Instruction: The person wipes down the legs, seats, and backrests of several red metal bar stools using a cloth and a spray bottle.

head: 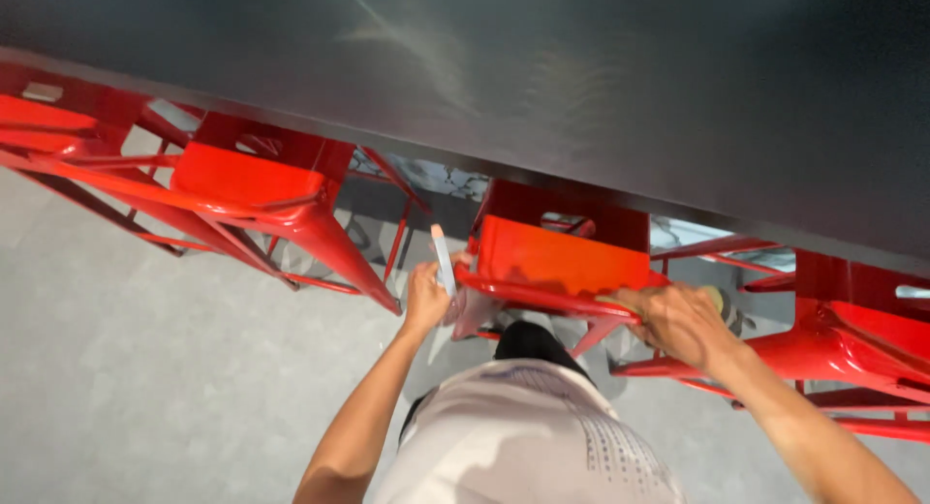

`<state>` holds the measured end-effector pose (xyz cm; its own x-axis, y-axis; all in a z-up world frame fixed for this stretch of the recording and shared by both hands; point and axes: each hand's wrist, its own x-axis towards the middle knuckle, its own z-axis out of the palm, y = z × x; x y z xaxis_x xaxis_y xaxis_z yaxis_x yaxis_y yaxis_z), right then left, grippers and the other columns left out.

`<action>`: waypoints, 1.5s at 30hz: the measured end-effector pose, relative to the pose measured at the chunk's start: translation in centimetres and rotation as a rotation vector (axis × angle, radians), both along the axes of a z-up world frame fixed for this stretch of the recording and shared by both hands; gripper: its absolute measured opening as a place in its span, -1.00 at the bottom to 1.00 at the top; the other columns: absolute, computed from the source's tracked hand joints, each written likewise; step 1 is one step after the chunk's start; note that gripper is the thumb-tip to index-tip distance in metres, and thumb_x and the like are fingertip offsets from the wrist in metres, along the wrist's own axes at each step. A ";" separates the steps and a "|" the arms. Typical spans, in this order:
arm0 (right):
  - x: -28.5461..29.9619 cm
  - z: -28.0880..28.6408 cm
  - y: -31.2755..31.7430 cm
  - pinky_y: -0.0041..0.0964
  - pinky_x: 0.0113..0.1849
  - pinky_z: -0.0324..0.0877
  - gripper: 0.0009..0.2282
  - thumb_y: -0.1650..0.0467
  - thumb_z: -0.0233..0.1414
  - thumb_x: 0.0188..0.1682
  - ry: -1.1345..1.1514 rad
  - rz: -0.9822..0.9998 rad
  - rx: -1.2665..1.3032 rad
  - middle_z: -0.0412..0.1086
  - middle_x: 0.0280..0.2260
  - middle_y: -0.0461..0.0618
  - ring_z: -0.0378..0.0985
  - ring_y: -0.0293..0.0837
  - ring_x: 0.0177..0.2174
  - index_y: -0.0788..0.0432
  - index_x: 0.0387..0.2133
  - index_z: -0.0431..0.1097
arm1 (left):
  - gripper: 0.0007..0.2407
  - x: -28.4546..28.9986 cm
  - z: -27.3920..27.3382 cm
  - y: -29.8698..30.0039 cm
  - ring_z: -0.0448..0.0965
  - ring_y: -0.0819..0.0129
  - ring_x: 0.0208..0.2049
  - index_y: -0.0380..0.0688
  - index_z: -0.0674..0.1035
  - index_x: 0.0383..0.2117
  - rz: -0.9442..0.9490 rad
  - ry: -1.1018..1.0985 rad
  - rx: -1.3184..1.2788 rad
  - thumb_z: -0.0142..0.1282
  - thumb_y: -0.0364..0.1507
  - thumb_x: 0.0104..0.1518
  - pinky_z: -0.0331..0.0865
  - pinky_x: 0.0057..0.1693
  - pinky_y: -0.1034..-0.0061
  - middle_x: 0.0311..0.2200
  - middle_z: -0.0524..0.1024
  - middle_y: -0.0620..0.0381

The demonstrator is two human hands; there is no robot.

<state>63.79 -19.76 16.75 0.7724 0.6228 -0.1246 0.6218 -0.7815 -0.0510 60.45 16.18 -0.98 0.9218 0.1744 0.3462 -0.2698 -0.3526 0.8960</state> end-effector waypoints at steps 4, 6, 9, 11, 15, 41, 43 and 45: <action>-2.1 0.1 0.2 0.05 -0.50 0.37 -0.55 0.33 0.19 -0.21 -0.014 -0.054 -0.016 0.51 -0.53 0.03 0.57 0.09 -0.52 -0.26 0.02 0.45 | -0.60 0.1 -2.4 0.2 0.58 -0.13 -0.16 -0.09 0.65 -0.19 0.102 0.048 0.303 0.03 -0.75 -0.18 0.41 0.03 0.21 -0.22 0.66 -0.10; -2.4 -0.1 0.1 0.02 -0.46 0.38 -0.57 0.30 0.21 -0.21 -0.048 -0.025 0.110 0.52 -0.45 0.05 0.56 0.08 -0.49 -0.20 0.02 0.45 | -0.52 -0.9 -1.2 -0.1 0.57 -0.15 -0.20 0.04 0.71 -0.08 0.083 0.097 0.241 0.04 -0.76 -0.12 0.43 0.02 0.18 -0.30 0.63 -0.15; -3.6 -0.8 -0.2 -0.02 -0.36 0.35 -0.53 0.24 0.23 -0.17 -0.130 0.032 0.309 0.49 -0.30 0.04 0.50 0.06 -0.40 -0.04 0.07 0.43 | -0.64 -2.7 2.7 0.6 0.62 -0.04 -0.18 -0.01 0.63 -0.05 -0.054 0.042 0.054 0.21 -0.63 -0.01 0.48 -0.05 0.28 -0.17 0.63 -0.08; -4.8 -1.7 0.1 -0.02 -0.24 0.31 -0.50 0.23 0.23 -0.15 -0.245 -0.018 0.266 0.44 -0.29 0.01 0.44 0.03 -0.31 -0.03 0.11 0.41 | -0.69 -4.5 4.7 0.8 0.61 -0.04 -0.06 -0.09 0.60 -0.07 -0.051 -0.113 0.100 0.27 -0.60 0.02 0.45 0.01 0.32 0.00 0.60 -0.10; -5.4 -4.1 3.7 -0.02 -0.12 0.29 -0.44 0.23 0.24 -0.13 -0.460 0.070 0.271 0.35 -0.24 0.07 0.40 0.08 -0.20 -0.01 0.20 0.33 | -0.73 -11.1 5.6 1.8 0.63 0.05 -0.19 -0.05 0.68 -0.05 0.047 0.359 -0.110 0.13 -0.58 0.13 0.48 0.01 0.36 -0.26 0.65 -0.10; -4.5 -2.4 -10.8 0.06 0.05 0.23 -0.46 0.18 0.02 0.13 -0.021 0.188 0.475 0.35 0.19 0.10 0.33 0.10 0.04 0.00 0.39 0.17 | -0.85 -27.0 6.9 -17.5 0.57 0.37 -0.30 -0.22 0.61 -0.50 -0.010 0.245 -0.190 0.40 -0.45 0.02 0.43 -0.12 0.46 -0.37 0.64 0.12; -4.4 -2.7 -9.5 0.01 -0.05 0.25 -0.46 0.18 0.03 0.05 -0.160 0.184 0.306 0.43 0.08 0.02 0.37 0.05 -0.04 -0.07 0.34 0.22 | -0.81 -27.1 6.9 -16.3 0.57 0.37 -0.34 -0.22 0.59 -0.44 0.024 0.306 -0.196 0.42 -0.43 -0.02 0.44 -0.15 0.48 -0.39 0.64 0.14; -3.8 -2.8 -6.7 -0.05 -0.09 0.27 -0.45 0.16 0.05 0.02 -0.291 0.227 0.190 0.47 -0.02 -0.02 0.39 0.02 -0.10 -0.09 0.32 0.25 | -0.77 -26.7 7.1 -14.6 0.53 0.36 -0.38 -0.21 0.59 -0.38 0.032 0.384 -0.254 0.43 -0.42 -0.04 0.42 -0.19 0.48 -0.43 0.59 0.14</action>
